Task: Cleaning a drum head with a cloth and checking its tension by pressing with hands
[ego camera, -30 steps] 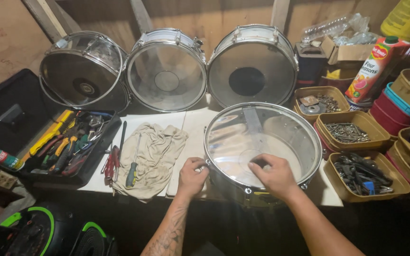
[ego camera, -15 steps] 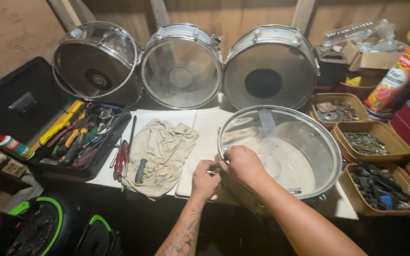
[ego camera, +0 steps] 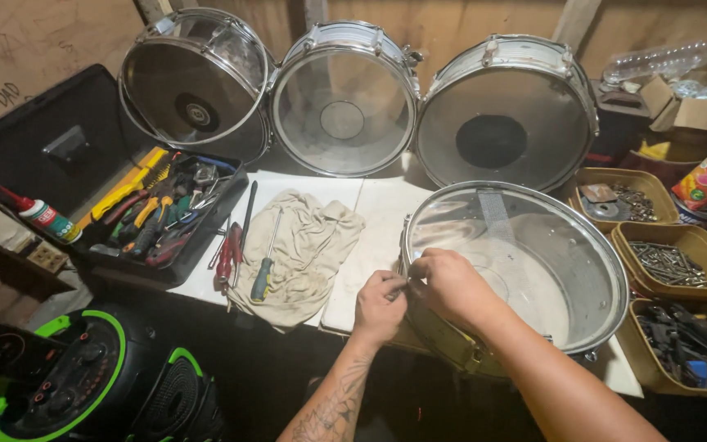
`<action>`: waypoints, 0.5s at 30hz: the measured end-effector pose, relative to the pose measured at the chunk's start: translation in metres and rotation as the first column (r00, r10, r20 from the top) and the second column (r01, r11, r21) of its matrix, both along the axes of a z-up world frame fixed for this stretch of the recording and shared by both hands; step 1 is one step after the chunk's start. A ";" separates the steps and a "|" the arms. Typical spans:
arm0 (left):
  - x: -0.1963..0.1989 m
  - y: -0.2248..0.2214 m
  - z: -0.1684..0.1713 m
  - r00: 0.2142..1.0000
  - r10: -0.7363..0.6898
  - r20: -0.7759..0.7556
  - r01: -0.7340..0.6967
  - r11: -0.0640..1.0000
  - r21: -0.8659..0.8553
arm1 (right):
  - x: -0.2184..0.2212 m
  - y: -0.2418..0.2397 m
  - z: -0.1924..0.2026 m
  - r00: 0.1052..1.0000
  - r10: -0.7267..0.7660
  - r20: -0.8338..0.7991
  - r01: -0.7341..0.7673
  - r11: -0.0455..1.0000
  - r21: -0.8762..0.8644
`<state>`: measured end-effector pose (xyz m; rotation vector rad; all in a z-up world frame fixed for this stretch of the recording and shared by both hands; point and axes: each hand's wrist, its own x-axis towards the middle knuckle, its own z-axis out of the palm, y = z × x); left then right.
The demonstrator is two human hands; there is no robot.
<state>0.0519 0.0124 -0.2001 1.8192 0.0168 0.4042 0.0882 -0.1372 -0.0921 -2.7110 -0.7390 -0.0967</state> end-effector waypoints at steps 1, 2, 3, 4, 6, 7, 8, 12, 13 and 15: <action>-0.001 0.001 0.004 1.000 -0.001 0.001 0.001 1.000 -0.001 | -0.002 0.000 0.002 1.000 -0.001 0.001 0.001 1.000 -0.001; -0.002 0.002 0.008 0.998 0.007 -0.061 -0.008 1.000 -0.009 | -0.003 -0.001 0.005 1.000 -0.021 0.010 0.022 1.000 -0.007; -0.003 0.003 0.012 0.992 0.014 -0.123 -0.016 1.000 -0.016 | -0.005 -0.002 0.008 0.999 -0.042 0.020 0.043 0.999 -0.014; -0.002 0.003 0.009 0.992 0.013 -0.123 -0.016 1.000 -0.017 | 0.000 -0.003 0.003 0.999 -0.043 0.020 0.043 0.999 -0.014; 0.002 0.004 0.005 0.998 0.006 -0.063 -0.008 1.000 -0.027 | 0.010 -0.004 -0.006 0.999 0.036 0.038 -0.031 0.990 -0.137; 0.003 0.001 0.004 0.998 0.007 -0.060 -0.008 1.000 -0.026 | 0.011 -0.002 -0.004 0.998 0.037 0.041 -0.031 0.990 -0.136; 0.003 -0.001 0.002 0.999 0.016 -0.044 -0.017 1.000 -0.008 | 0.010 -0.001 -0.002 0.999 0.044 0.021 -0.041 0.991 -0.126; 0.000 -0.001 0.004 0.995 0.040 -0.090 -0.041 0.999 -0.006 | 0.007 0.005 0.012 0.996 0.087 -0.036 -0.089 0.994 -0.066; -0.001 -0.001 0.008 0.995 0.041 -0.091 -0.042 0.999 -0.007 | 0.009 0.003 0.009 0.995 0.088 -0.037 -0.091 0.994 -0.067; -0.001 0.001 0.017 0.990 0.070 -0.123 -0.072 0.997 -0.014 | 0.014 -0.001 0.005 0.999 0.026 -0.024 -0.030 0.985 -0.168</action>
